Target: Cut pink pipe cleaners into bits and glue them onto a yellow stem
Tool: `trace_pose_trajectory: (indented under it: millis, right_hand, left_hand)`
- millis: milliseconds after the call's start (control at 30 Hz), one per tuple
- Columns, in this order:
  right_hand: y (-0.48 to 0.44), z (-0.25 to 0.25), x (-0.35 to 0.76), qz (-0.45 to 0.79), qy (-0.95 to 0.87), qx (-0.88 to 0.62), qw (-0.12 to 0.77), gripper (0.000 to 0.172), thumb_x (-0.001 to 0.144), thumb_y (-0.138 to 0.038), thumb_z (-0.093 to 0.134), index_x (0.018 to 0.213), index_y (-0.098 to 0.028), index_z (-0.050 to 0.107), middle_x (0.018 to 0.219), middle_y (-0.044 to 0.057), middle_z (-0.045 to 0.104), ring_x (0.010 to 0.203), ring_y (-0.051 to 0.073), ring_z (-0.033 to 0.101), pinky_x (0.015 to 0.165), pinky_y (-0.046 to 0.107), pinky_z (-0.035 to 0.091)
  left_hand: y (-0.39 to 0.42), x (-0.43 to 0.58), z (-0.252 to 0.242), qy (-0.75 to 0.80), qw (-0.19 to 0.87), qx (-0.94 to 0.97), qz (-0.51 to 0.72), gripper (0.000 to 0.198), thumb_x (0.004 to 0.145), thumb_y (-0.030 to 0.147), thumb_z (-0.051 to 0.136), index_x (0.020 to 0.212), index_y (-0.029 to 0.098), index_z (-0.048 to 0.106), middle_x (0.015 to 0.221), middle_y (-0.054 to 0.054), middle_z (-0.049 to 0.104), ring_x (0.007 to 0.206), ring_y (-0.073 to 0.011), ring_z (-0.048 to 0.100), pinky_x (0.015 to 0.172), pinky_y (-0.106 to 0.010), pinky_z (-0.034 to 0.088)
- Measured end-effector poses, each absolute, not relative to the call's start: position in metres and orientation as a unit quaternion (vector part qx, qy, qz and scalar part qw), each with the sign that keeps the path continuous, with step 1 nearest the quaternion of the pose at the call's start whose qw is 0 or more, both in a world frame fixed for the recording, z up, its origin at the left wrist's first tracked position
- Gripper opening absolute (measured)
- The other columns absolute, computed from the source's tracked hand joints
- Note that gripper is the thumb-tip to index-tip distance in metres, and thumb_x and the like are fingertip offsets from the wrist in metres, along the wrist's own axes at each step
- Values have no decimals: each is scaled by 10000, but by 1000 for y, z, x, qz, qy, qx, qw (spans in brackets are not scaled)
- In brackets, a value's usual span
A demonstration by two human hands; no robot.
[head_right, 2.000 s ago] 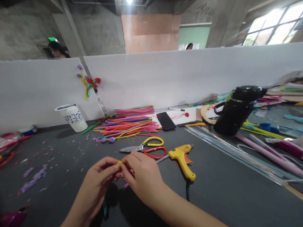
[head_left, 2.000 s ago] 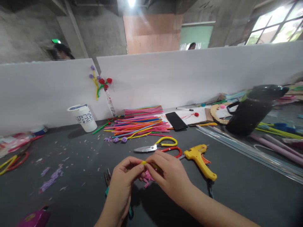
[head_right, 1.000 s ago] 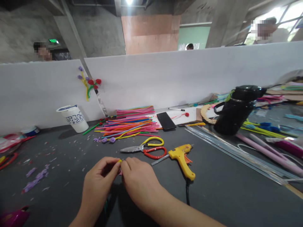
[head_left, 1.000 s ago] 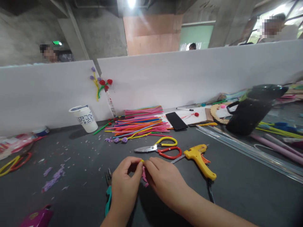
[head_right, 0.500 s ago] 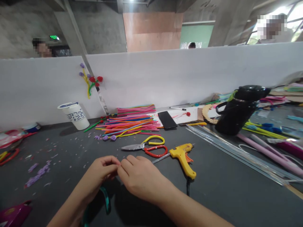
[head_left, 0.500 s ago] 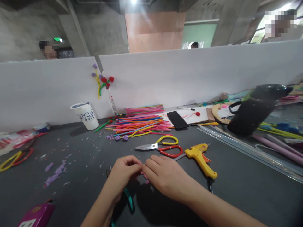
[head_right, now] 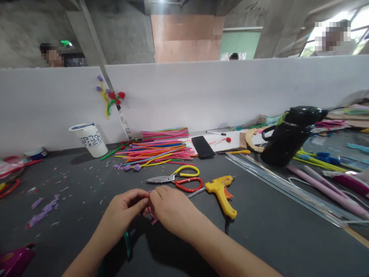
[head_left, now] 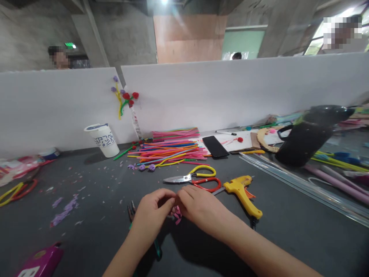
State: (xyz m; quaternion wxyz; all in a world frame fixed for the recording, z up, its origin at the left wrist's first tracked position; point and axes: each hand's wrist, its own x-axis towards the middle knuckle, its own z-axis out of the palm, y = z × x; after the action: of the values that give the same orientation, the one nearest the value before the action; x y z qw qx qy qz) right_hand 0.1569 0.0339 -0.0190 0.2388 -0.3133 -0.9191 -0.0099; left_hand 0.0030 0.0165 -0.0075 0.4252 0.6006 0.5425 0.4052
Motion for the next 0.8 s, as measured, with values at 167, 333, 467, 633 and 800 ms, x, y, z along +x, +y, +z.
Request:
trace_pose_trajectory:
  millis: [167,333,467,633,800]
  right_hand:
    - [36,-22,148,412,-723,-430,349,100,744,-138,469,656,-181,452,575,-29,482,537,106,447,523,229,363]
    - [38,-21,145,609,-621,-382,312,202,812,-291,352,660,-179,425,488,-55,441,392,76,434,413,204,393]
    - [36,-14,148,604,-623,-370,332,198,802,-333,430,705,-167,476,554,-31,513,458,87,491,463,213,402]
    - [33,-12,152,241,-802,-404,370,115,762,-150,476,654,-175,507,586,-29,510,548,96,446,504,206,316]
    - [33,-17,160,-66,-894,-302,324,189,828,-139,404,676,-170,512,646,15,514,607,135,427,536,256,296]
  left_hand:
    - [10,5,-16,530,293,661,444,132,747,217,542,737,215,674,695,-34,649,653,-181,583,622,-256,427]
    - [6,6,-16,468,173,728,470,202,749,128,521,818,228,682,780,-53,663,747,-184,584,714,-259,416]
    - [7,5,-13,486,171,700,495,169,738,133,546,794,225,676,766,-43,658,735,-176,584,702,-248,418]
    - [8,9,-9,517,293,630,500,97,706,204,595,760,205,676,751,-39,652,704,-180,584,659,-250,432]
    - [11,9,-3,543,497,499,458,252,689,396,602,612,156,596,517,7,550,460,-111,482,446,-198,369]
